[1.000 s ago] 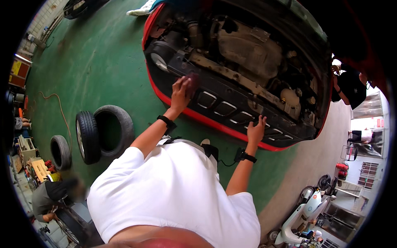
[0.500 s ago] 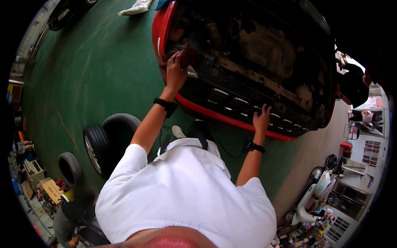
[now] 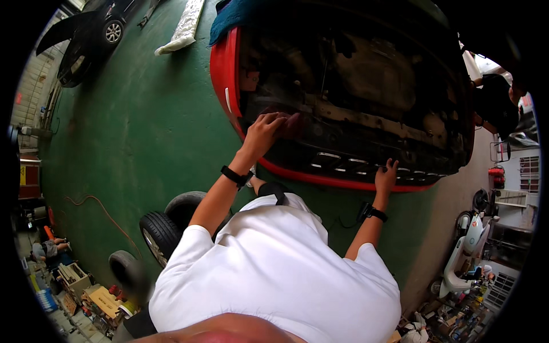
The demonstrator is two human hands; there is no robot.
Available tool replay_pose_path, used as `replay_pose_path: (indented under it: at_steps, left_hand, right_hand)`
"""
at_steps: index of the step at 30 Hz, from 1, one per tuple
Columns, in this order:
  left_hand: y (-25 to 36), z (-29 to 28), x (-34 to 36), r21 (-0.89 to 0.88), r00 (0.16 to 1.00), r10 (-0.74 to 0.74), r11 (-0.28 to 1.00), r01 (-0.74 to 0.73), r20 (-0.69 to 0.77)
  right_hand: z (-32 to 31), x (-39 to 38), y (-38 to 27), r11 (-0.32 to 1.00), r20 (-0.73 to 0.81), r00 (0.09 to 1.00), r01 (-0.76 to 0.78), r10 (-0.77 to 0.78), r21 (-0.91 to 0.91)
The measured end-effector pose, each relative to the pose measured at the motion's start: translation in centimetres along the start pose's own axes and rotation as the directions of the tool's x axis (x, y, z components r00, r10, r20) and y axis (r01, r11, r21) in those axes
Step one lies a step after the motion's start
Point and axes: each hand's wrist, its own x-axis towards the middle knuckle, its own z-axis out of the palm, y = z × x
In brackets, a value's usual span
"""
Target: The person cleans a red car by wiping its front bumper, grille, fender, and hood with a cloth.
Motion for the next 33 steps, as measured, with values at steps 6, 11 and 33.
replay_pose_path:
  at_steps: [6,11,33]
  left_hand:
    - [-7.9,-8.6,4.7,0.178,0.983,0.134,0.978,-0.11,-0.129]
    - [-15.0,-8.4,6.4,0.257,0.993,-0.098,0.96,0.113,-0.069]
    - [-20.2,-5.3,18.8,0.073,0.996,0.081,0.994,-0.078,-0.031]
  right_hand:
    - [3.1,-0.3,-2.3,0.98,-0.153,0.978,-0.161,0.142,-0.115]
    - [5.9,2.4,1.3,0.916,-0.266,0.939,-0.103,0.218,0.388]
    - [3.1,-2.1,-5.0,0.963,-0.349,0.899,-0.262,0.265,0.057]
